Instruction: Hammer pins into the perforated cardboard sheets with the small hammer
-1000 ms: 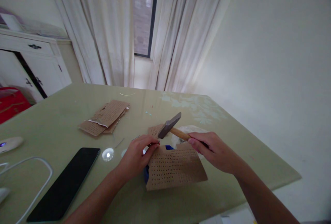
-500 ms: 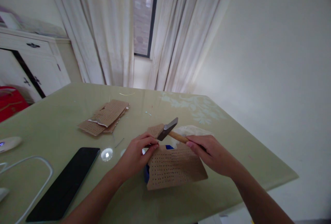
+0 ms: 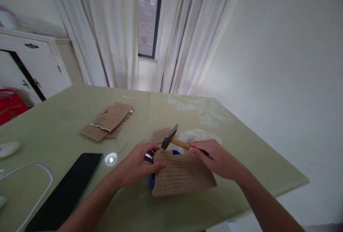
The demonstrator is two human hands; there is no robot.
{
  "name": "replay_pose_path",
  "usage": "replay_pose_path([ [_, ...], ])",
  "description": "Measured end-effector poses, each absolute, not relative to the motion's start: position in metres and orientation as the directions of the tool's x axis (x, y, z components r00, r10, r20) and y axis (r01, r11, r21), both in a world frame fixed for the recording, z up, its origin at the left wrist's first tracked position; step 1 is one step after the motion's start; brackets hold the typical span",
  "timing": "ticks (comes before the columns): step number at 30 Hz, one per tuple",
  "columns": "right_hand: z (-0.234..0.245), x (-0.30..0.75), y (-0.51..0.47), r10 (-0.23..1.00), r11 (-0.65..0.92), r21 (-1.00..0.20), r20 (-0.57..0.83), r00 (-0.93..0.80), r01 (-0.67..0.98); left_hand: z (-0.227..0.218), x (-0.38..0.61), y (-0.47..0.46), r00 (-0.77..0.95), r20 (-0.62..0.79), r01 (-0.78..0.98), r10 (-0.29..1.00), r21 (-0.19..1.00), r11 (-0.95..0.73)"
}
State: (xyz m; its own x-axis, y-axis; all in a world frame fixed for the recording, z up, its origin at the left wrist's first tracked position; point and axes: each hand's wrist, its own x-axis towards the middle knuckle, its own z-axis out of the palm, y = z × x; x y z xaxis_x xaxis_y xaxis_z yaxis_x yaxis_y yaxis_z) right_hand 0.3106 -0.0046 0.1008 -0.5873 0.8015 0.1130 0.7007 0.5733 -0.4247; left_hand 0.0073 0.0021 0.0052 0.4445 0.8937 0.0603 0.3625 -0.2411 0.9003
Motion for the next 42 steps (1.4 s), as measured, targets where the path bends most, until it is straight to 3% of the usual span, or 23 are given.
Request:
replay_pose_path([
  [6,0.097,0.31,-0.001,0.804,0.575,-0.415,0.129,-0.58,0.705,0.008,0.009,0.001,0.44,0.069,0.358,0.895,0.901,-0.245],
  [10,0.096,0.311,0.001,0.773,0.597,-0.409,0.065,-0.631,0.69,0.008,0.008,0.0,0.439,0.068,0.354,0.896,0.903,-0.242],
  [19,0.091,0.316,0.007,0.761,0.586,-0.484,0.055,-0.646,0.65,0.006,0.007,0.002,0.437,0.071,0.351,0.897,0.904,-0.243],
  [23,0.093,0.316,0.01,0.795,0.567,-0.495,0.121,-0.594,0.658,0.006,0.006,0.001,0.431,0.078,0.359,0.899,0.899,-0.249],
  [29,0.093,0.315,0.023,0.729,0.6,-0.539,0.062,-0.682,0.591,0.008,0.006,-0.001,0.44,0.075,0.328,0.895,0.914,-0.238],
  [34,0.061,0.324,0.046,0.894,0.408,-0.755,0.217,-0.392,0.514,0.007,0.002,0.001,0.413,0.062,0.35,0.909,0.91,-0.221],
  [38,0.031,0.328,0.053,0.962,0.272,-0.876,0.235,-0.139,0.399,0.003,-0.026,0.017,0.272,0.061,0.43,0.96,0.885,-0.178],
  [40,0.024,0.33,0.051,0.968,0.251,-0.89,0.235,-0.088,0.38,-0.001,-0.048,0.027,0.106,0.076,0.602,0.991,0.789,-0.125],
  [42,0.022,0.331,0.049,0.971,0.236,-0.896,0.228,-0.067,0.376,-0.005,-0.068,0.034,-0.078,0.087,0.809,0.993,0.587,0.012],
])
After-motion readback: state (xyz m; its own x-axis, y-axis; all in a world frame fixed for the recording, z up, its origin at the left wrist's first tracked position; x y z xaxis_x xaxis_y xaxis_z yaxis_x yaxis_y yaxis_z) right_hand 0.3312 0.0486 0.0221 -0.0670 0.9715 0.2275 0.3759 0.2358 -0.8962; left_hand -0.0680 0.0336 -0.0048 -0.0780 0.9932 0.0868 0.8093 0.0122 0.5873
